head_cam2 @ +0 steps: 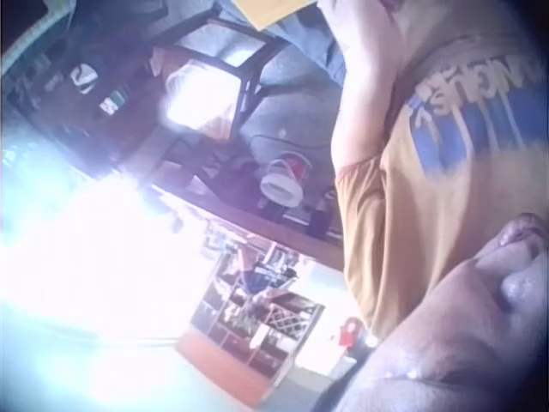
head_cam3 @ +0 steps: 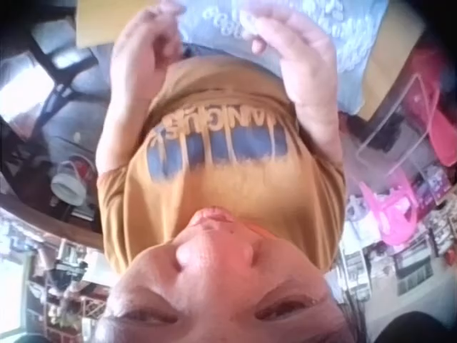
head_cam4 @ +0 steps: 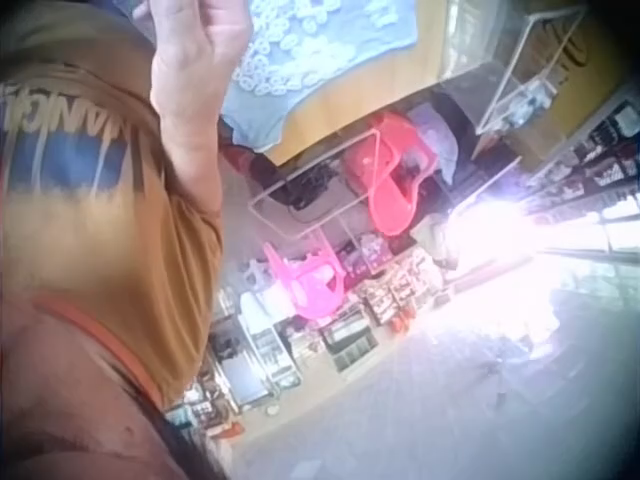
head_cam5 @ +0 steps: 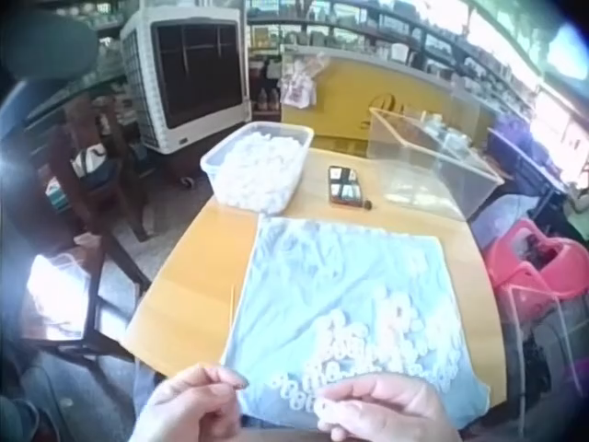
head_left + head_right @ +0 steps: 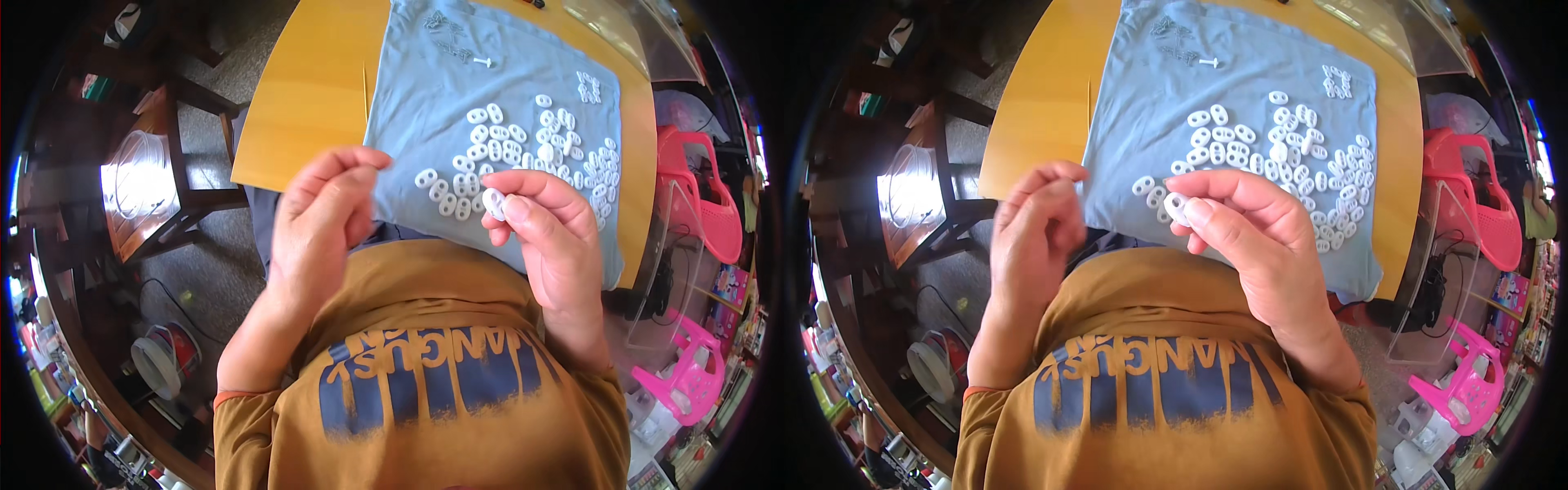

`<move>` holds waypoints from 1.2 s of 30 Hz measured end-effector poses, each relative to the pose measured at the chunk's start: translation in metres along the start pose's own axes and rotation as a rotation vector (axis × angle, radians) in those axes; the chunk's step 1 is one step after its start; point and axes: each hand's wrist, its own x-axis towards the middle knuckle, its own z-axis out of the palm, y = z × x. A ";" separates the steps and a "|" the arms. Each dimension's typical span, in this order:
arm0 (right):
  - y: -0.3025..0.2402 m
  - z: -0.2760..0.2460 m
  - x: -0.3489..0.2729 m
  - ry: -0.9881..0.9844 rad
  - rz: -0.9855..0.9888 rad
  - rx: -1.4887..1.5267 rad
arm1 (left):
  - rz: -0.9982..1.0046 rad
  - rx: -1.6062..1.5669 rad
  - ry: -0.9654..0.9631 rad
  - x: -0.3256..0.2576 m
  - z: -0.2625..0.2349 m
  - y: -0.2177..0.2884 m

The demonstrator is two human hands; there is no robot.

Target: Assembling small white plastic components by manually inserting metal pins.

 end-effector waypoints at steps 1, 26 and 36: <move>0.000 0.000 0.005 0.004 0.005 0.012 | 0.143 0.165 0.094 0.008 0.000 0.006; -0.017 0.001 0.080 0.132 0.091 0.178 | 0.448 2.202 -0.037 0.103 -0.020 0.046; 0.002 0.005 0.072 0.038 -0.052 -0.014 | 0.273 1.987 -0.088 0.088 -0.006 0.065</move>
